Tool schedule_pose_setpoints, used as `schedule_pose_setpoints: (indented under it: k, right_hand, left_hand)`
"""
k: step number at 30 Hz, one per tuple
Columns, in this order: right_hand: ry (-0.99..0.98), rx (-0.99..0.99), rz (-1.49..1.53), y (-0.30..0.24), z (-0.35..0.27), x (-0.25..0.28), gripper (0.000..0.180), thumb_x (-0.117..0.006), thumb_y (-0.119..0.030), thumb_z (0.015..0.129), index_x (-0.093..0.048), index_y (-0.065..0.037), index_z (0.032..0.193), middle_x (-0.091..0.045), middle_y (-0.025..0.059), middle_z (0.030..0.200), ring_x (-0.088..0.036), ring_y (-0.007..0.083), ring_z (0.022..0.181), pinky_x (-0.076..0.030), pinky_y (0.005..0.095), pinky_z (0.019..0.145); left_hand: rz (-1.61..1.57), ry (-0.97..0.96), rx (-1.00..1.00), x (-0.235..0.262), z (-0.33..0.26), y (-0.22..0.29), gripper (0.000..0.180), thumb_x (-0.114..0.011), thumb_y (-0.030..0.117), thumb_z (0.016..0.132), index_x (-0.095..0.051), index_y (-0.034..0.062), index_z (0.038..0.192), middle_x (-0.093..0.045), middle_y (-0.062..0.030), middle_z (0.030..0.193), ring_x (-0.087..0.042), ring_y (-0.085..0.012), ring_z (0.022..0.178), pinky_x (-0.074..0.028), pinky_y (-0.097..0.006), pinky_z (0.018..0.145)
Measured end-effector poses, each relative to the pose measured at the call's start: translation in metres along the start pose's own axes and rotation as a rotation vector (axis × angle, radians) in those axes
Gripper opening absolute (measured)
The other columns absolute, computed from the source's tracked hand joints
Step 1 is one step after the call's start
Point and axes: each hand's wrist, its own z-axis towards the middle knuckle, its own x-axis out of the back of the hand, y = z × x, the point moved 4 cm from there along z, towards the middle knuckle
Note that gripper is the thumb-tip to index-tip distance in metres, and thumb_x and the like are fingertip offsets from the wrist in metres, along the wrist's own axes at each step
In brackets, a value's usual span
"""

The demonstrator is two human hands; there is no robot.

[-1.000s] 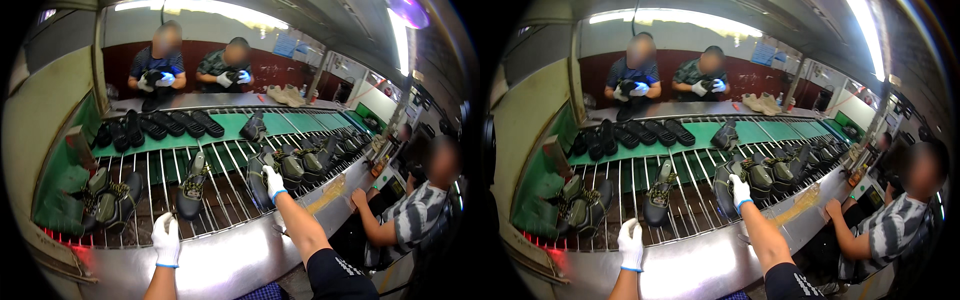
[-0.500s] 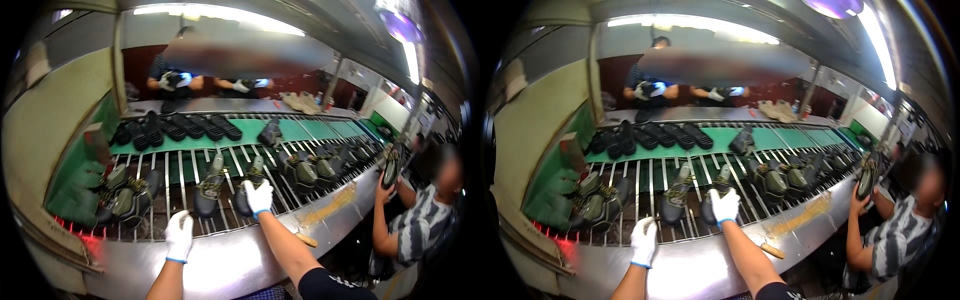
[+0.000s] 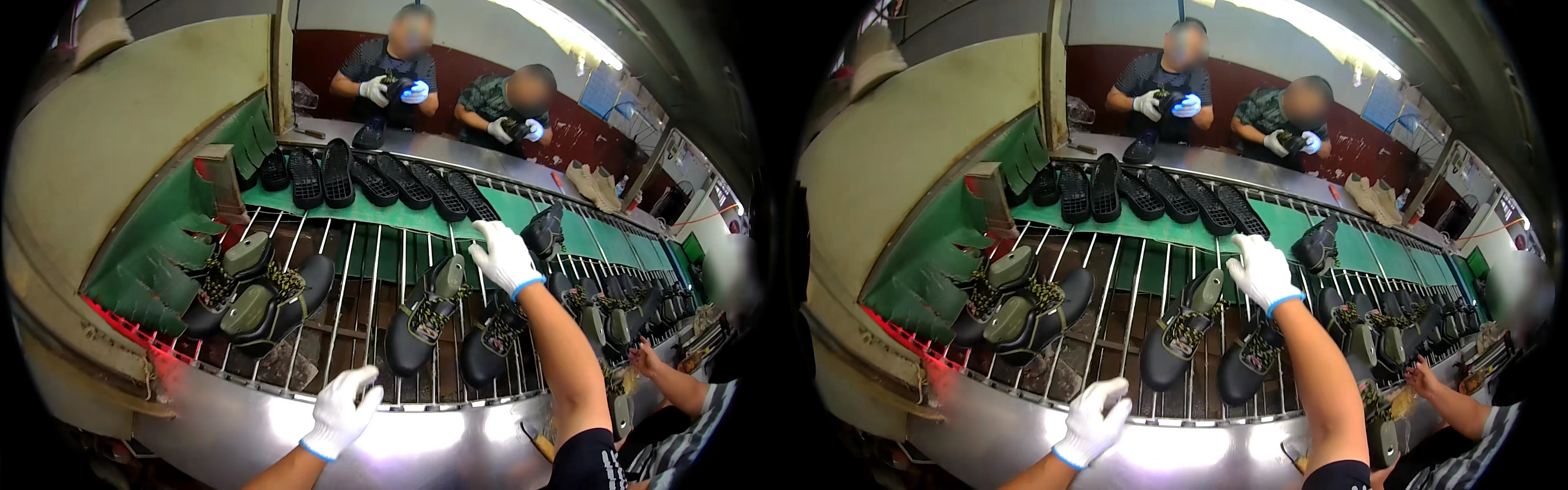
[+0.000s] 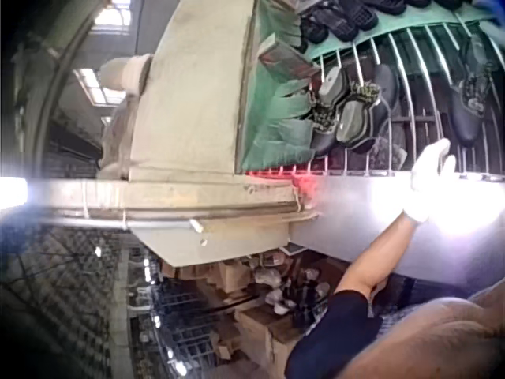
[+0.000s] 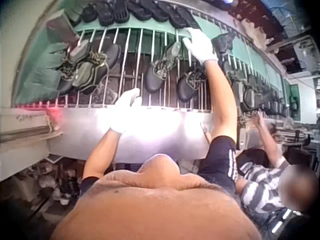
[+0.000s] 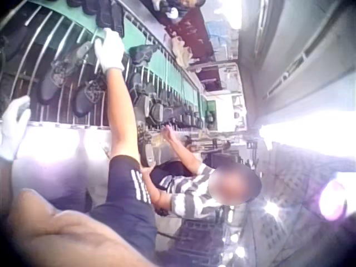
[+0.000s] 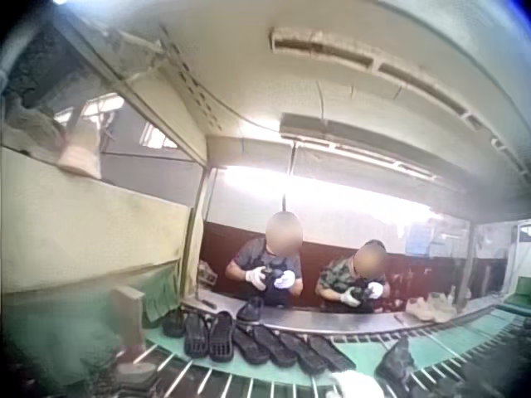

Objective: The person manipulates shoes on a production line, using a tool to work on the sole and upper parts of different boots, and moves various shoes between the conveyor and the workstation.

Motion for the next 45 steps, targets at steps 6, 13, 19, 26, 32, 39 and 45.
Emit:
schedule_pose_setpoints:
  k: [6,13,19,26,32,39,45]
  right_hand:
    - [-0.389,-0.078,-0.192,0.074,0.065,-0.095,0.062,-0.07,-0.036,0.089,-0.058,-0.013,0.145,-0.064,0.0219,0.136,-0.066,0.0424,0.12,-0.054,0.0534,0.102]
    - [-0.198,-0.419,-0.15,0.154,0.12,-0.112,0.083,-0.079,-0.039,0.082,-0.05,-0.011,0.154,-0.051,0.0239,0.151,-0.061,0.0455,0.126,-0.052,0.0548,0.106]
    - [-0.209,-0.437,0.082,0.137,0.127,-0.13,0.045,-0.081,-0.041,0.081,-0.075,-0.009,0.112,-0.059,0.0268,0.131,-0.065,0.0438,0.111,-0.054,0.0486,0.101]
    - [-0.247,-0.089,-0.026,0.162,0.116,-0.099,0.044,-0.085,-0.037,0.081,-0.075,-0.01,0.115,-0.063,0.0232,0.131,-0.066,0.0435,0.114,-0.052,0.0495,0.106]
    - [-0.13,0.173,0.145,0.081,0.171,-0.128,0.062,-0.081,-0.023,0.079,-0.064,-0.005,0.136,-0.068,0.0175,0.12,-0.066,0.0384,0.11,-0.051,0.0511,0.097]
    - [-0.196,0.117,-0.097,0.077,0.196,-0.156,0.067,-0.076,-0.011,0.076,-0.06,-0.012,0.141,-0.064,0.0186,0.107,-0.065,0.0404,0.094,-0.053,0.0528,0.084]
    - [0.266,-0.187,0.326,0.091,0.233,-0.102,0.046,-0.065,-0.011,0.096,-0.063,-0.006,0.142,-0.067,0.0201,0.135,-0.066,0.0342,0.125,-0.049,0.0424,0.112]
  left_hand:
    - [0.139,0.088,-0.101,0.006,0.006,0.006,0.035,-0.081,0.009,0.082,-0.075,0.0011,0.116,-0.078,-0.0202,0.109,-0.077,-0.0372,0.099,-0.062,-0.044,0.088]
    - [0.318,-0.088,0.039,-0.001,0.01,0.006,0.033,-0.079,0.018,0.093,-0.076,0.0042,0.122,-0.077,-0.0166,0.12,-0.072,-0.0378,0.111,-0.056,-0.048,0.101]
    - [0.413,-0.118,0.059,-0.005,0.021,0.011,0.032,-0.08,0.018,0.09,-0.077,0.0054,0.12,-0.078,-0.0167,0.114,-0.074,-0.0382,0.104,-0.059,-0.048,0.096]
    - [0.481,-0.184,0.025,-0.003,0.036,0.015,0.035,-0.081,0.018,0.088,-0.077,0.0057,0.12,-0.078,-0.017,0.112,-0.075,-0.0383,0.102,-0.06,-0.047,0.093]
    - [0.49,-0.24,0.093,-0.001,0.045,0.015,0.035,-0.081,0.019,0.088,-0.076,0.0063,0.12,-0.078,-0.0175,0.116,-0.074,-0.0388,0.105,-0.059,-0.048,0.092]
    - [0.406,-0.17,0.062,0.01,0.057,0.02,0.027,-0.081,0.015,0.087,-0.079,0.002,0.112,-0.079,-0.0189,0.106,-0.076,-0.0395,0.099,-0.062,-0.048,0.091]
    - [0.374,-0.108,0.018,0.018,0.052,0.019,0.026,-0.081,0.012,0.087,-0.079,0.0005,0.11,-0.079,-0.0187,0.104,-0.076,-0.0385,0.098,-0.062,-0.047,0.09]
